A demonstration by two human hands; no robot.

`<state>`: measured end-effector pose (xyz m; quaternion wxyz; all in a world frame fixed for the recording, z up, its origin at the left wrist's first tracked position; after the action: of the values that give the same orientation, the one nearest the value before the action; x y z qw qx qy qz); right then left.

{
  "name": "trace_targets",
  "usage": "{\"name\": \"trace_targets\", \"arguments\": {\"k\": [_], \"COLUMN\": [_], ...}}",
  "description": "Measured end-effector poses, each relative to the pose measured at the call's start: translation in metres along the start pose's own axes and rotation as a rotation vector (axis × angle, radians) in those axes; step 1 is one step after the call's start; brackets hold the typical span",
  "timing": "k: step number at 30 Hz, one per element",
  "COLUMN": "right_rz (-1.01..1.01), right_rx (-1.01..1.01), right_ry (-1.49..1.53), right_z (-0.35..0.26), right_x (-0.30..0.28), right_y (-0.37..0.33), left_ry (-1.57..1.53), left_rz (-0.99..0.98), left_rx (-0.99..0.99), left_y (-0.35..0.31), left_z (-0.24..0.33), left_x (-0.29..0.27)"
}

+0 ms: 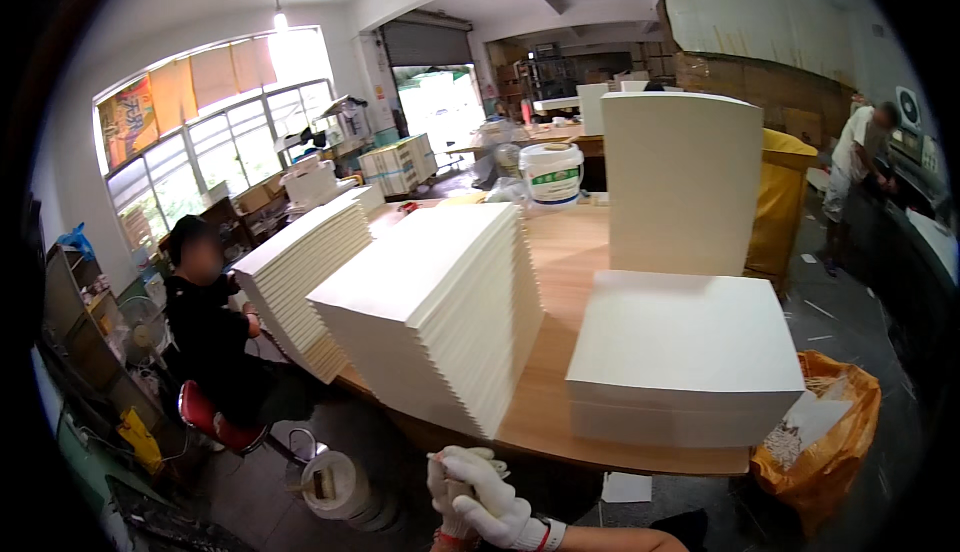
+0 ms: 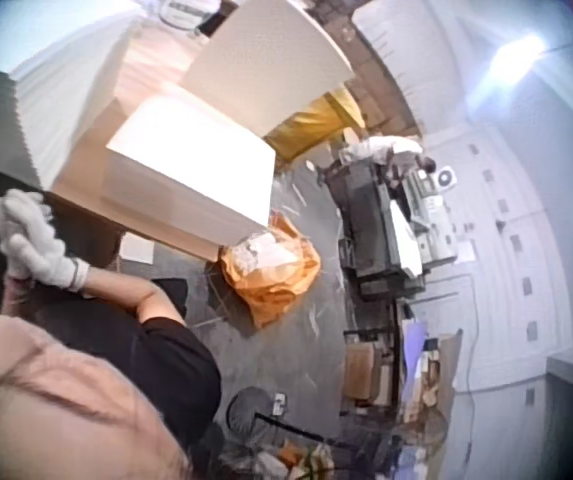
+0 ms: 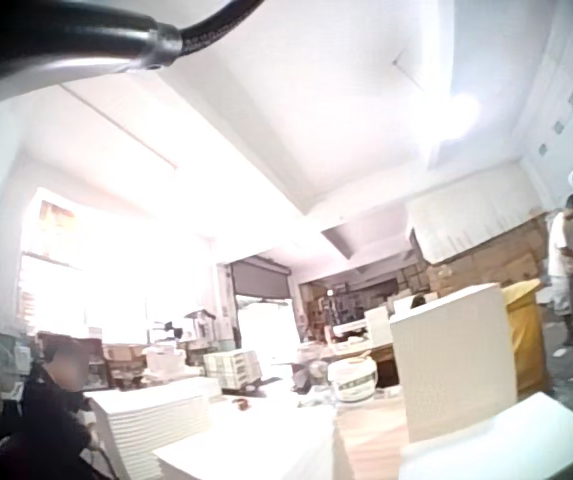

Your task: The person picks up individual white paper sheets from a stack on a table and places them onto a separate stack. The person wears white gloves and handles the paper one sheet at a time, repeating this action throughout the video.

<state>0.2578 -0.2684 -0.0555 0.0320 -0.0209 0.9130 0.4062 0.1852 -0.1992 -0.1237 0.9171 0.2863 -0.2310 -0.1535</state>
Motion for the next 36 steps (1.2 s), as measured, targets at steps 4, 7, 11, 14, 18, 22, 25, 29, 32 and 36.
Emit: {"name": "trace_targets", "arguments": {"k": [4, 7, 11, 14, 18, 22, 25, 29, 32, 36], "right_rz": [-0.346, -0.465, -0.374, -0.376, -0.4, 0.005, 0.265, 0.505, 0.715, 0.893], "right_rx": [-0.015, 0.072, 0.455, 0.409, 0.655, 0.949, 0.561, 0.301, 0.169, 0.105], "right_ry": [0.03, 0.205, 0.973, 0.878, 0.595, 0.809, 0.287, 0.138, 0.409, -0.111], "right_z": [-0.034, -0.031, -0.017, -0.007, 0.01, 0.031, 0.023, 0.03, 0.023, 0.016], "right_x": [0.002, -0.002, -0.013, -0.021, -0.042, -0.118, -0.131, -0.142, -0.175, -0.23], "right_y": [-0.003, -0.026, -0.062, -0.076, -0.103, -0.192, -0.13, -0.119, -0.111, -0.138], "left_ry": [-0.532, -0.94, -0.425, -0.494, -0.406, -0.14, 0.167, -0.039, -0.292, -0.242], "left_rz": [0.069, 0.142, 0.051, -0.016, 0.161, 0.335, 0.069, -0.25, -0.637, -0.936], "left_rx": [-0.325, -0.421, -0.266, -0.244, -0.192, -0.119, -0.245, -0.258, -0.286, -0.373], "left_y": [-0.013, 0.015, 0.022, 0.026, 0.029, 0.038, 0.005, -0.046, -0.058, -0.059], "left_z": [-0.013, 0.029, 0.055, 0.06, 0.06, 0.077, 0.035, -0.006, 0.005, 0.023], "left_x": [-0.011, -0.006, -0.005, 0.012, 0.001, -0.05, 0.019, 0.141, 0.178, 0.2]}}
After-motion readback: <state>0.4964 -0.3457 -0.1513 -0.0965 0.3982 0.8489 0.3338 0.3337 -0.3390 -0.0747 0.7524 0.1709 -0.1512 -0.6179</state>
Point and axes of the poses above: each hand's wrist, its own y-axis towards the middle knuckle, its own x-axis out of the palm, z = x × y, the point moved 8 cm from there along y, towards the middle knuckle, and after that the axes turned 3 degrees about -z, right-handed, at the moved point
